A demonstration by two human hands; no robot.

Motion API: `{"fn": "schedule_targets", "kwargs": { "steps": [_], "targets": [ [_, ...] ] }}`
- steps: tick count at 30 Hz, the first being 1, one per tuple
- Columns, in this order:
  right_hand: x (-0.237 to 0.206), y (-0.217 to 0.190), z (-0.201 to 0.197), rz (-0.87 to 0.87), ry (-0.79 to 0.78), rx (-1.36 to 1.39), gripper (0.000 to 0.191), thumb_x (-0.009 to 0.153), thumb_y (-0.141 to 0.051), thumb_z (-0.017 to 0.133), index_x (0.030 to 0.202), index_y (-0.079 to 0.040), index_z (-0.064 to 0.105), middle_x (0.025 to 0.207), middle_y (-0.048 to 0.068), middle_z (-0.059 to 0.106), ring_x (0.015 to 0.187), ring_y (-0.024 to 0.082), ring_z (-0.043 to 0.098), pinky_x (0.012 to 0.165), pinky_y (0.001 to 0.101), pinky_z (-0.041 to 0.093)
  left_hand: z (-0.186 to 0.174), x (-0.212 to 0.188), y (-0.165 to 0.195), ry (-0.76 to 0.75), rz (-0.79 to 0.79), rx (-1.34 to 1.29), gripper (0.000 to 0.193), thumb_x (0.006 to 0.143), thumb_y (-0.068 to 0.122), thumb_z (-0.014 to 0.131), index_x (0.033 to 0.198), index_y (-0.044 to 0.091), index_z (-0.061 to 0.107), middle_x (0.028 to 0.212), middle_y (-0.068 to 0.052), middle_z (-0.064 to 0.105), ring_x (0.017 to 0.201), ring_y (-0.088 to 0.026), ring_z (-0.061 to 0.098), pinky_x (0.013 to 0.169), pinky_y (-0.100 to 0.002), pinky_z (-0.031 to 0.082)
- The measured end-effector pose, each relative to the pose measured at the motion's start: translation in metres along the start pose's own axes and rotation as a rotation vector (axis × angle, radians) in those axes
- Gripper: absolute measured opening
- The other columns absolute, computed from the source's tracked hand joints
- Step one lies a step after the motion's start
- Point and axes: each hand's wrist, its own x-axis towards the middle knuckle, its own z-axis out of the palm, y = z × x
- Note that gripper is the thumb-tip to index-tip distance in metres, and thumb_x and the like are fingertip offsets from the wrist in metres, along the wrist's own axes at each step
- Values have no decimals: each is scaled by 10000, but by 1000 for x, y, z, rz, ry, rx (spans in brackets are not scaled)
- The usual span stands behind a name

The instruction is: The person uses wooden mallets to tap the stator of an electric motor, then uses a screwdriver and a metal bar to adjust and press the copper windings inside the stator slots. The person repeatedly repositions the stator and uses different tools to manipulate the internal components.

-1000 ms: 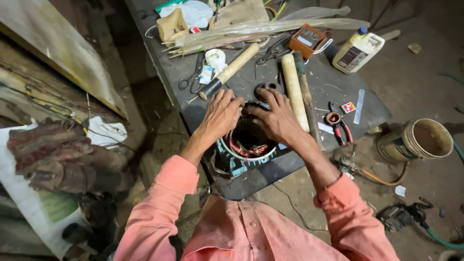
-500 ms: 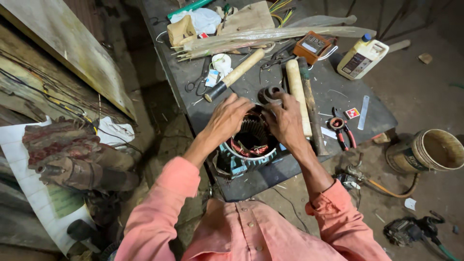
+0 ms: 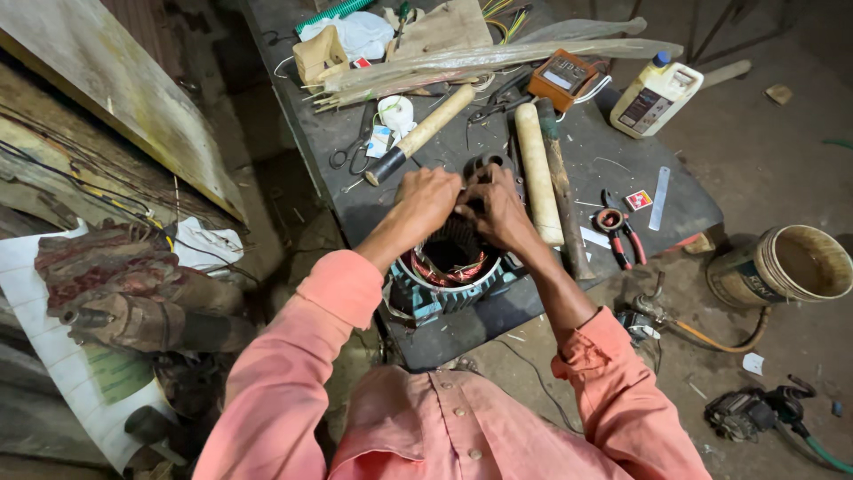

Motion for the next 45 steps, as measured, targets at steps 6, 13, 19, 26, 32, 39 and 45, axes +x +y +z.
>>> {"fn": "schedule_targets", "kwargs": {
  "steps": [6, 13, 19, 26, 32, 39, 45],
  "targets": [
    [5, 17, 8, 38, -70, -14, 169, 764, -129, 861, 897, -72, 774, 1113, 170, 618, 1057, 380, 534, 923, 462, 437, 6, -4, -8, -120, -122, -71, 80, 868, 54, 630, 895, 53, 704, 944, -215, 710, 887, -420, 706, 709, -510, 559],
    [5, 29, 13, 46, -84, 30, 254, 750, -174, 877, 925, -55, 737, 1141, 211, 596, 1052, 413, 529, 904, 501, 445, 7, -16, -3, -21, -21, -29, 108, 948, 139, 612, 940, 55, 680, 932, -196, 711, 881, -403, 686, 731, -534, 526],
    [-5, 12, 14, 90, -55, -210, 359, 756, -115, 844, 1105, -78, 770, 1137, 222, 574, 1026, 443, 513, 888, 494, 443, 13, -15, 1, 188, 107, -70, 132, 852, 210, 657, 860, 81, 685, 828, -148, 719, 802, -376, 695, 663, -518, 525],
    [-1, -10, -12, -30, -178, -42, 397, 766, -103, 816, 1142, -36, 708, 1266, 187, 581, 1168, 397, 540, 1005, 463, 451, 19, -12, 0, 162, 58, -59, 79, 892, 112, 624, 842, 86, 680, 789, -156, 714, 746, -343, 717, 613, -468, 547],
    [8, -29, -20, -145, -362, -361, 304, 711, -61, 752, 1001, -131, 810, 1261, 168, 572, 1179, 385, 520, 981, 439, 462, 24, -14, -2, 278, 74, -90, 76, 838, 85, 621, 780, 78, 670, 761, -163, 711, 716, -352, 713, 589, -474, 541],
    [25, -18, -14, -283, -447, -531, 260, 817, -309, 740, 883, -60, 769, 1154, 145, 557, 1137, 326, 502, 888, 440, 420, 22, -13, -4, 280, 72, -142, 102, 838, 62, 635, 738, 56, 649, 731, -189, 687, 688, -367, 697, 581, -486, 537],
    [19, -8, -2, -241, -348, -467, 301, 805, -279, 761, 961, -21, 762, 1185, 177, 543, 1147, 353, 483, 881, 461, 406, 23, -15, -7, 257, 72, -190, 83, 841, 72, 631, 760, 61, 649, 743, -182, 692, 711, -375, 696, 597, -495, 530]
  ]
}}
